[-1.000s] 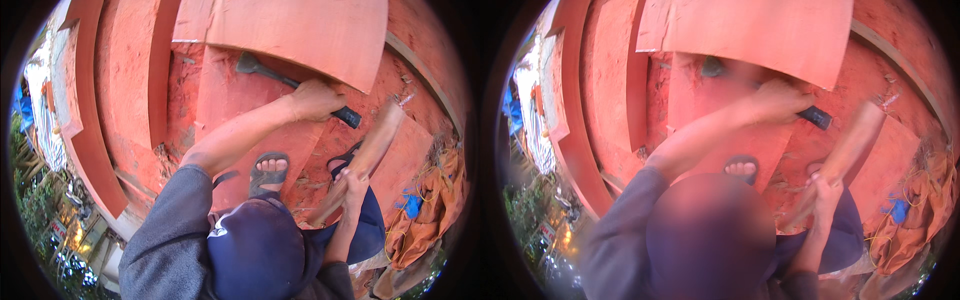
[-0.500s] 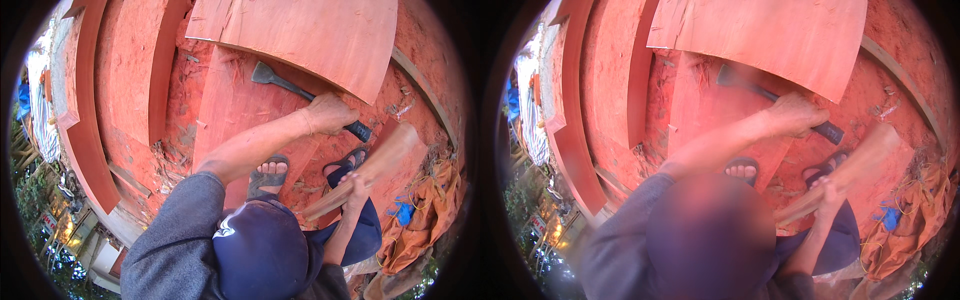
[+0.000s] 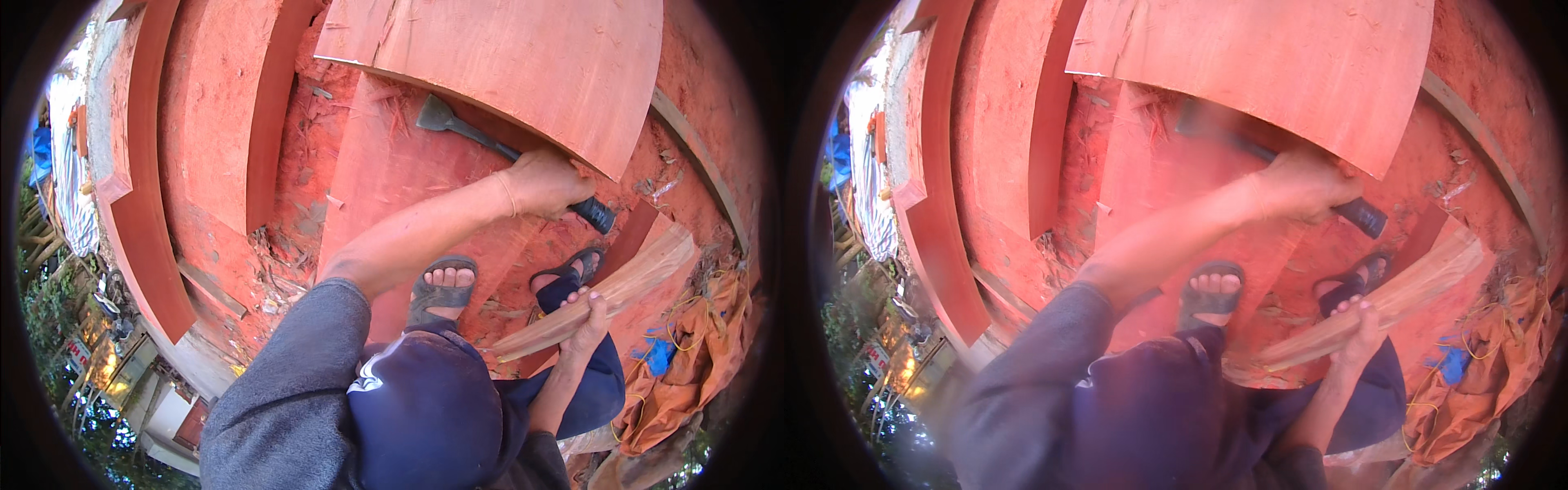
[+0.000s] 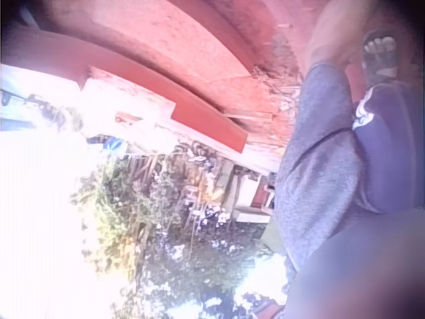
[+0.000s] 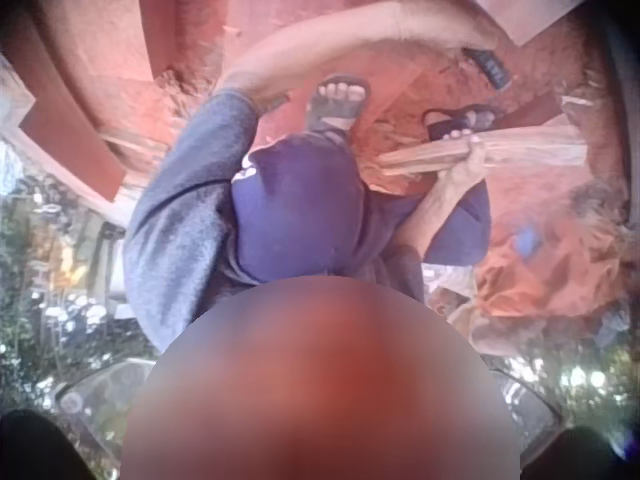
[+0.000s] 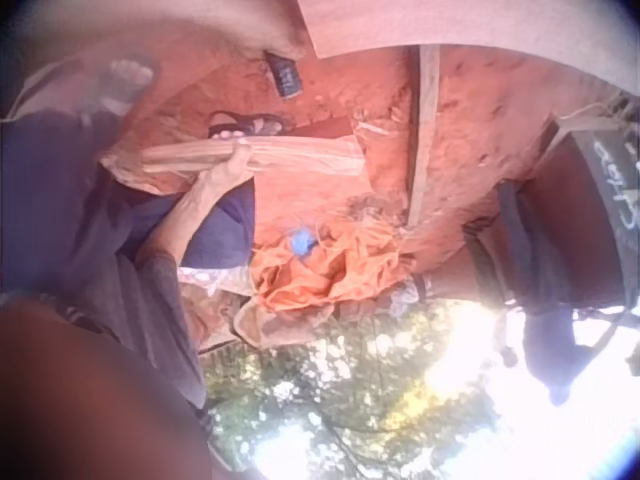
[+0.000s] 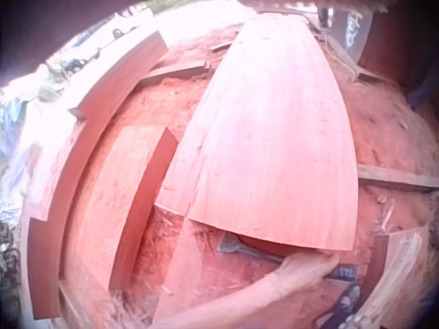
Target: The person uses a chisel and a wooden mallet to carve and shape a large red wooden panel. They repeatedly strike the chisel to remove material and adjust the panel's position as needed.
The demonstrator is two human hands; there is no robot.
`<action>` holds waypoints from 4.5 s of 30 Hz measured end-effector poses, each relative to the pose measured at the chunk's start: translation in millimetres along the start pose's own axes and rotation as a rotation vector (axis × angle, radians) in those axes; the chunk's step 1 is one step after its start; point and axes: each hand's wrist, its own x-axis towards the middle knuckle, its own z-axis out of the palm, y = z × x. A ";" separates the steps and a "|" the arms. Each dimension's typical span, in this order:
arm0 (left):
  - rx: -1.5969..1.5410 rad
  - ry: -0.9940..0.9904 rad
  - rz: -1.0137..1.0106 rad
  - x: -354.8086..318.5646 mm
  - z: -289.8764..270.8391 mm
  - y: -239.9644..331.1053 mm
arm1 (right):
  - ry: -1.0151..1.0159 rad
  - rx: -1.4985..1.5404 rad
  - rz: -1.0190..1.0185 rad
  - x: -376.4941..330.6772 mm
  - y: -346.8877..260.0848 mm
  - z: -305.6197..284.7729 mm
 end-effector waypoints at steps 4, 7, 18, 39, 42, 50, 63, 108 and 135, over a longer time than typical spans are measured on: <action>-0.026 0.044 0.000 2.3 1.8 -7.1 | -0.218 -0.366 -0.028 -3.9 9.4 13.0; 0.029 -0.055 -0.006 1.4 -0.9 -8.5 | -0.067 -0.296 0.025 -8.1 13.4 22.2; 0.062 0.008 0.011 -4.3 2.8 -12.1 | -0.127 -0.115 0.039 -14.3 11.3 7.8; 0.085 -0.084 -0.003 -16.1 -4.4 -24.5 | -0.216 -0.488 -0.022 -3.2 8.7 5.1; 0.137 -0.056 -0.005 -26.3 -14.5 -26.9 | -0.156 -0.235 0.042 -3.5 7.6 6.0; 0.209 -0.098 -0.324 -87.2 -35.3 -39.3 | -0.147 -0.212 0.013 -7.6 5.7 -2.3; 0.008 0.107 0.051 -58.4 -12.5 25.1 | -0.005 -0.033 0.102 -8.0 12.0 -17.4; 0.093 0.017 0.013 -11.9 0.9 -17.2 | -0.189 -0.428 -0.074 -20.8 9.1 9.3; 0.019 0.043 0.053 -16.3 -7.7 -15.5 | -0.008 -0.004 -0.060 -17.1 14.2 9.3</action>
